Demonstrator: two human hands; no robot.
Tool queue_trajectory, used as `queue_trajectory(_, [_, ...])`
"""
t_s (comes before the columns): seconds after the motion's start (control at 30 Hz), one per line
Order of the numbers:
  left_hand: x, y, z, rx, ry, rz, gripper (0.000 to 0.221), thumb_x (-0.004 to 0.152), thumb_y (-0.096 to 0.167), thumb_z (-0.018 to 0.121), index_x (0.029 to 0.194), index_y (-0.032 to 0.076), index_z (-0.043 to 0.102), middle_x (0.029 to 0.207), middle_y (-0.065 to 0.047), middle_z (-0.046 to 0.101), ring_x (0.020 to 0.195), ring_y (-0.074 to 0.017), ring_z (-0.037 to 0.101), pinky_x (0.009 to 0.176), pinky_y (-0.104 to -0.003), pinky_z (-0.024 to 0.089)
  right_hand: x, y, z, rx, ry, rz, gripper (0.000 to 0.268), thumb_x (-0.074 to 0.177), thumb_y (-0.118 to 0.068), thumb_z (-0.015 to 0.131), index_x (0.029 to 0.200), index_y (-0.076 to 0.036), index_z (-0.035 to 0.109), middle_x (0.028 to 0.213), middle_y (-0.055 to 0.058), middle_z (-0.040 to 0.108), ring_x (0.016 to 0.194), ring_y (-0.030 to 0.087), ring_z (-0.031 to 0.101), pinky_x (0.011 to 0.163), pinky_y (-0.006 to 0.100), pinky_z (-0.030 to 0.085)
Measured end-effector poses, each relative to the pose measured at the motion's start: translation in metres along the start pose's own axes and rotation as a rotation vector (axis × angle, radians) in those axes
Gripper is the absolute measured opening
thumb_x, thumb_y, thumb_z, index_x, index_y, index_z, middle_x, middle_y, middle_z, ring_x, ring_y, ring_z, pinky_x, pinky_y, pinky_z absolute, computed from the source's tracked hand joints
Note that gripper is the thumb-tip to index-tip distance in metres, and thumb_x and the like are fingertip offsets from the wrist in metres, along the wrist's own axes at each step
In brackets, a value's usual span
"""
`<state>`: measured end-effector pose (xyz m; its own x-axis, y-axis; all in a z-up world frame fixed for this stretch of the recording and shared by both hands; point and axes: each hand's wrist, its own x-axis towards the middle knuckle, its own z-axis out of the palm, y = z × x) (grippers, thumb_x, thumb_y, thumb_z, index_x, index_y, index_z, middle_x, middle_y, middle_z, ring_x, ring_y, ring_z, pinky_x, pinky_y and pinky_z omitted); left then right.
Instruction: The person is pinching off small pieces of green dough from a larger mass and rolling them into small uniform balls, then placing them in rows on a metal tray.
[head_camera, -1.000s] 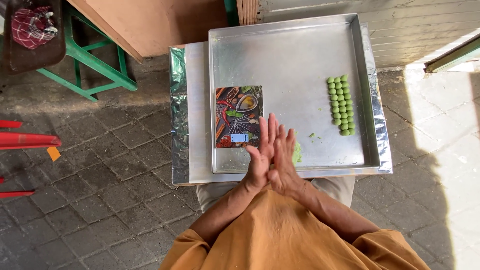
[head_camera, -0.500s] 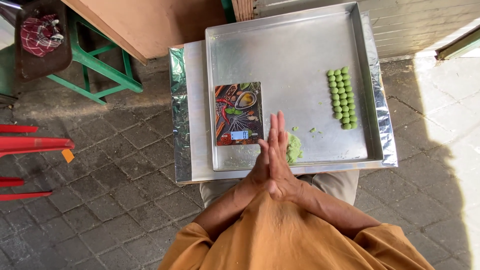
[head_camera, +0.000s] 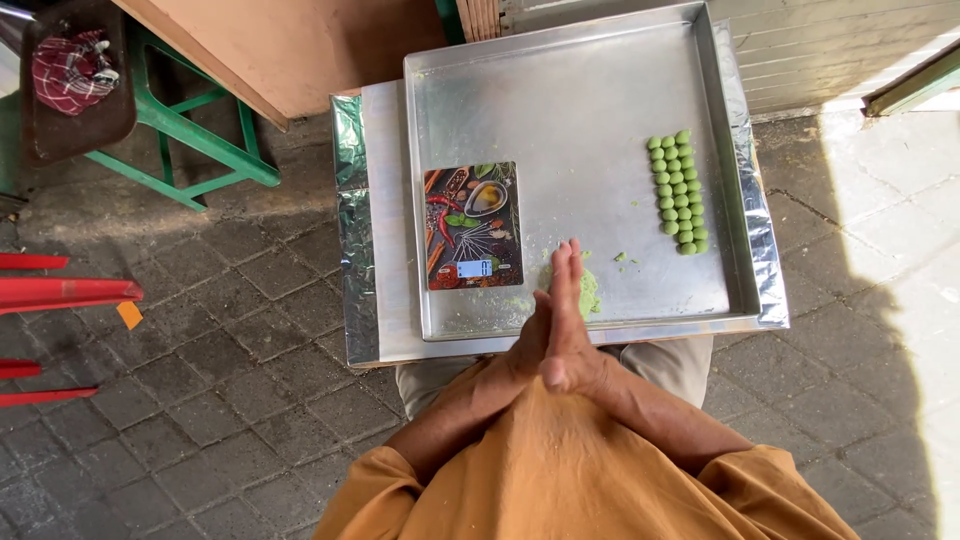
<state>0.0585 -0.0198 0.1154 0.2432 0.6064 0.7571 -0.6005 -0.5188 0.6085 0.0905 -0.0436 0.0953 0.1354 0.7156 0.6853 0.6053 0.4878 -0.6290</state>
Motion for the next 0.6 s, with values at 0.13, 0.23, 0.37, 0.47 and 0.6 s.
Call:
queue_trajectory(0.13, [-0.025, -0.009, -0.032, -0.285, -0.165, -0.587, 0.076, 0.103, 0.065, -0.006, 0.166, 0.023, -0.007, 0.173, -0.002, -0.009, 0.158, -0.0261, -0.008, 0.128, -0.051, -0.008, 0.018, 0.011, -0.006, 0.01, -0.011, 0.018, 0.077, 0.107, -0.064, 0.014, 0.169, -0.019, 0.0, 0.176, 0.013, -0.005, 0.159, 0.036, -0.01, 0.127, 0.056, -0.013])
queue_trajectory(0.23, [-0.01, -0.004, -0.043, -0.436, -0.053, -0.64, 0.085, 0.097, 0.074, -0.006, 0.165, 0.023, -0.011, 0.173, -0.004, -0.011, 0.157, -0.0299, -0.01, 0.127, -0.051, -0.01, 0.022, 0.001, -0.002, 0.019, -0.025, 0.007, 0.077, 0.108, -0.063, 0.014, 0.169, -0.019, 0.0, 0.176, 0.012, -0.005, 0.159, 0.036, -0.011, 0.127, 0.056, -0.013])
queue_trajectory(0.37, [0.015, 0.022, -0.044, -0.137, -0.166, -0.398, 0.083, 0.099, 0.072, -0.005, 0.166, 0.024, -0.006, 0.173, -0.013, -0.013, 0.159, -0.0409, -0.008, 0.129, -0.051, -0.001, 0.009, -0.032, 0.013, 0.034, -0.039, 0.004, 0.076, 0.109, -0.063, 0.015, 0.169, -0.018, 0.0, 0.176, 0.011, -0.005, 0.16, 0.036, -0.011, 0.128, 0.056, -0.013])
queue_trajectory(0.47, [-0.005, 0.004, -0.001, -0.093, 0.063, -0.239, 0.108, 0.091, 0.081, 0.017, 0.162, 0.002, -0.006, 0.17, -0.022, -0.012, 0.159, -0.0356, -0.005, 0.13, -0.049, -0.005, 0.016, -0.03, 0.007, 0.043, -0.045, -0.003, 0.076, 0.109, -0.062, 0.016, 0.169, -0.018, 0.0, 0.176, 0.011, -0.005, 0.16, 0.035, -0.011, 0.128, 0.055, -0.013])
queue_trajectory(0.6, [-0.034, -0.011, -0.045, -0.125, -0.174, -0.49, 0.073, 0.106, 0.06, -0.002, 0.167, 0.02, -0.004, 0.174, -0.005, -0.004, 0.158, -0.0274, -0.004, 0.13, -0.049, -0.003, 0.033, -0.019, 0.0, 0.056, -0.057, 0.008, 0.076, 0.11, -0.062, 0.016, 0.169, -0.018, 0.0, 0.176, 0.011, -0.005, 0.16, 0.035, -0.011, 0.128, 0.055, -0.013])
